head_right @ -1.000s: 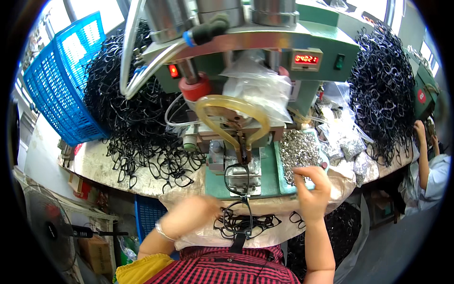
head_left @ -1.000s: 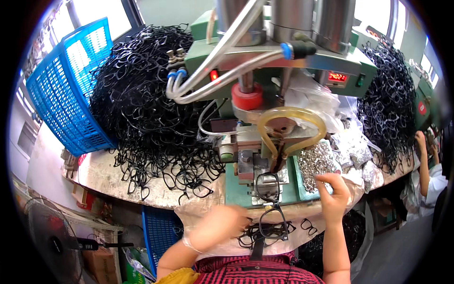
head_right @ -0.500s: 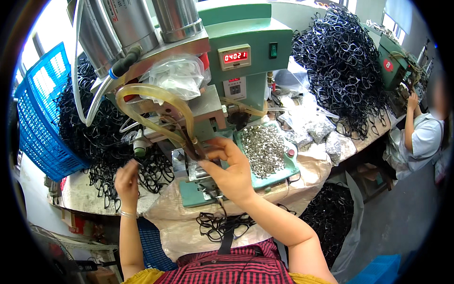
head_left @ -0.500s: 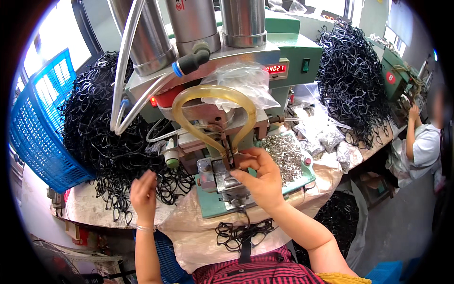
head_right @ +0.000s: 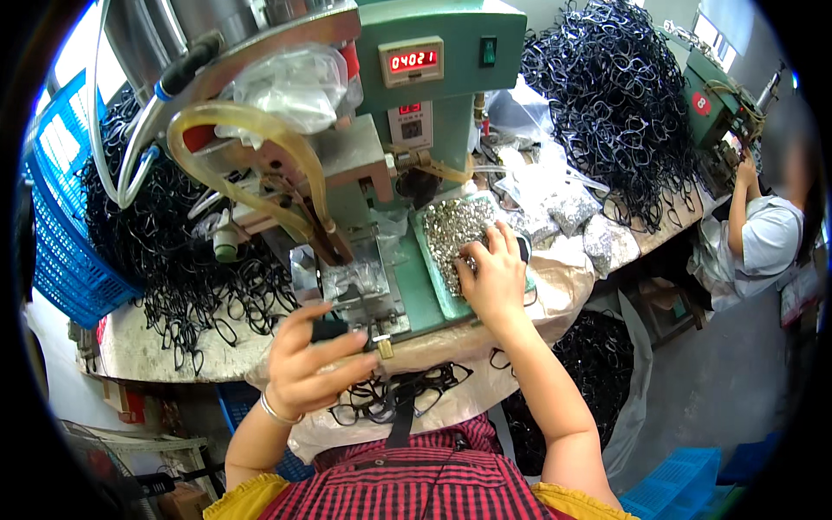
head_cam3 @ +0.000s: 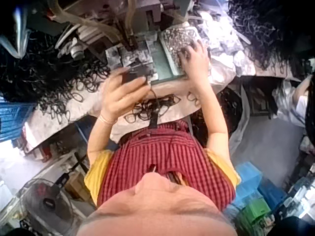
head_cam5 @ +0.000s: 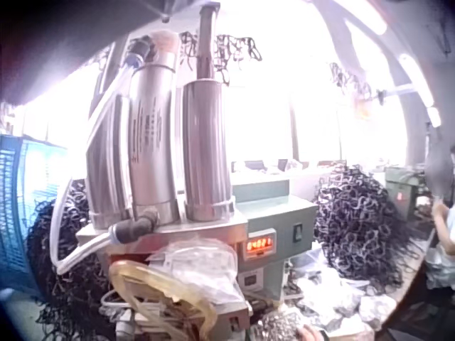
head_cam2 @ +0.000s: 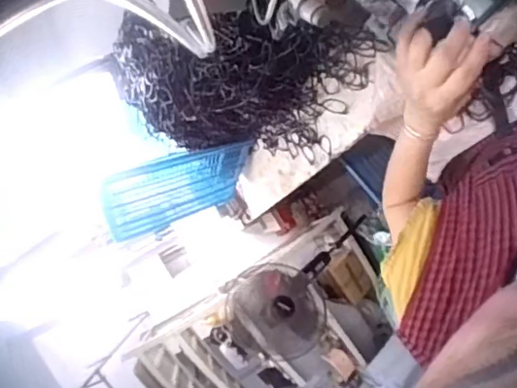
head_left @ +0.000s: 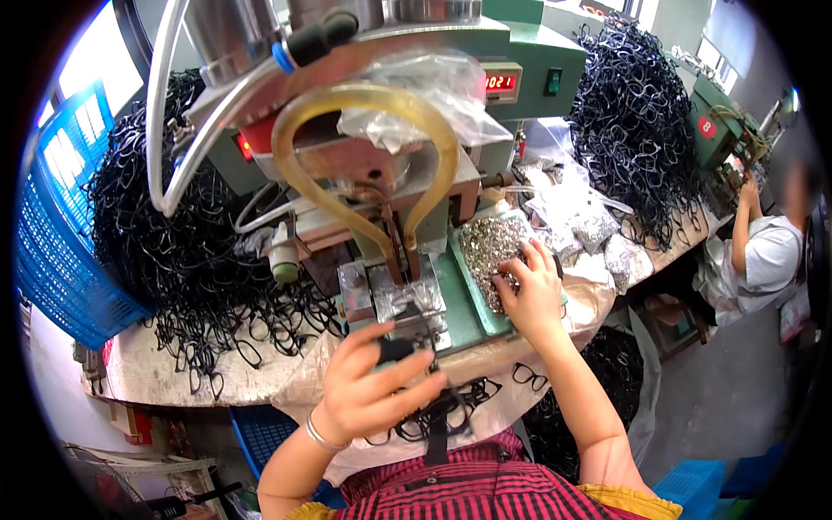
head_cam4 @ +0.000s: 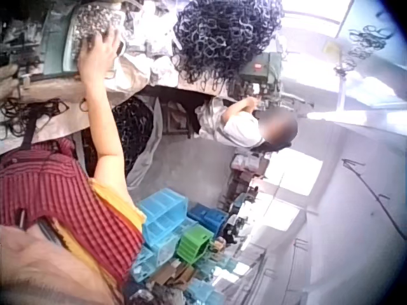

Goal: The person places eyeglass frames into a press machine and inserts small metal components into the frame arms. The person repeatedly picks frames from a pile, positions them in the machine, and adds components before moving the finished frames aside.

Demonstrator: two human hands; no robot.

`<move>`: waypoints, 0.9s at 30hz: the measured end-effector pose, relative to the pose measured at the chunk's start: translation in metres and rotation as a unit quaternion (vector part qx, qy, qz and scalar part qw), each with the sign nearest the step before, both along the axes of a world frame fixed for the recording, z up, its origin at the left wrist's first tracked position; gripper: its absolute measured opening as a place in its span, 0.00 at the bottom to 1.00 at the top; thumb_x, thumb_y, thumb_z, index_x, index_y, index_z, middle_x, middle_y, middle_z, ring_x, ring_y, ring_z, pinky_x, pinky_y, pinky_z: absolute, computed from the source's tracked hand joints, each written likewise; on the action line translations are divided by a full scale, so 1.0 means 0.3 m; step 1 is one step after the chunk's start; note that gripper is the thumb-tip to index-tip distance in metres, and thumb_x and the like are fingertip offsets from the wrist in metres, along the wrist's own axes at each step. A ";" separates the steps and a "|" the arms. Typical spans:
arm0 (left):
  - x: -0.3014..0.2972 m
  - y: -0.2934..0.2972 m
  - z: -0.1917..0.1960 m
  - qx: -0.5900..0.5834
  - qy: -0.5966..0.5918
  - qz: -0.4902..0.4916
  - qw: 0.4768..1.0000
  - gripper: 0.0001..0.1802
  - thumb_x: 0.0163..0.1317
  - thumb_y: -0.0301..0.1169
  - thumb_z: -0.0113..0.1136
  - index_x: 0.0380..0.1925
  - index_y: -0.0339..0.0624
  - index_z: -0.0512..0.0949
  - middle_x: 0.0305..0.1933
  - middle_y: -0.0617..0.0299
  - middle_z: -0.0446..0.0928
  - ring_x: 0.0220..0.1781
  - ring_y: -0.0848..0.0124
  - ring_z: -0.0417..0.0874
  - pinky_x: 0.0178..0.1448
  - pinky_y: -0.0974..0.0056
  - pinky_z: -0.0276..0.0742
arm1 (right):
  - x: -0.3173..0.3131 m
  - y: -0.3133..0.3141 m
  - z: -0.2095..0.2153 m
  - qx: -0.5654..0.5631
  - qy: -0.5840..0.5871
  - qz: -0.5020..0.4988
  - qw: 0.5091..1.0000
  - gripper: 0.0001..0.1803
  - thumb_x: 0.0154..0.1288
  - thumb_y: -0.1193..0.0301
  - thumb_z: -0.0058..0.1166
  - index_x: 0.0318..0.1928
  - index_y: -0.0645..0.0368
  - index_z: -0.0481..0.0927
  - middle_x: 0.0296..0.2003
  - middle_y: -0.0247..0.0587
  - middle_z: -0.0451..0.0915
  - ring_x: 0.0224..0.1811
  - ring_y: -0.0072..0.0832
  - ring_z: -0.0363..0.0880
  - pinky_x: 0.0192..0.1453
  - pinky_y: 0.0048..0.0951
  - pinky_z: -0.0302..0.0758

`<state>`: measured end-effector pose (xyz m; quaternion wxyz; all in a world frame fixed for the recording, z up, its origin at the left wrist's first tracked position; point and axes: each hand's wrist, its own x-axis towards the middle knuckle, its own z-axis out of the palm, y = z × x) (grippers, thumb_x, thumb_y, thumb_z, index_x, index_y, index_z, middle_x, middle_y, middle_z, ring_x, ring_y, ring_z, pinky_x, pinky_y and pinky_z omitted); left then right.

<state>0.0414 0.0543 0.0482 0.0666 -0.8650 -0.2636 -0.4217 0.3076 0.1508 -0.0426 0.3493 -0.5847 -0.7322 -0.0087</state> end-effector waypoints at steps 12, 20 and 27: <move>-0.013 0.041 0.000 -0.119 -0.001 -0.020 0.993 0.12 0.52 0.33 0.71 0.39 0.50 0.89 0.42 0.61 0.85 0.33 0.61 0.79 0.56 0.47 0.80 | -0.044 0.023 -0.049 0.091 -0.081 0.082 0.989 0.12 0.56 0.64 0.66 0.41 0.49 0.85 0.57 0.45 0.78 0.66 0.44 0.71 0.50 0.42 0.80; -0.138 -0.207 -0.178 -0.047 -0.121 0.242 0.962 0.15 0.70 0.31 0.60 0.52 0.34 0.78 0.56 0.46 0.81 0.59 0.53 0.82 0.67 0.54 0.73 | 0.008 0.051 -0.064 0.133 0.097 0.009 0.986 0.08 0.57 0.71 0.68 0.35 0.59 0.84 0.42 0.47 0.84 0.50 0.46 0.81 0.55 0.41 0.77; -0.452 -0.224 -0.092 -0.156 -0.311 0.457 0.819 0.07 0.69 0.20 0.56 0.44 0.33 0.81 0.50 0.58 0.81 0.51 0.69 0.81 0.58 0.67 0.74 | -0.016 0.031 -0.083 -0.004 0.605 0.026 0.795 0.05 0.73 0.74 0.55 0.43 0.62 0.82 0.36 0.30 0.81 0.36 0.16 0.76 0.45 0.19 0.72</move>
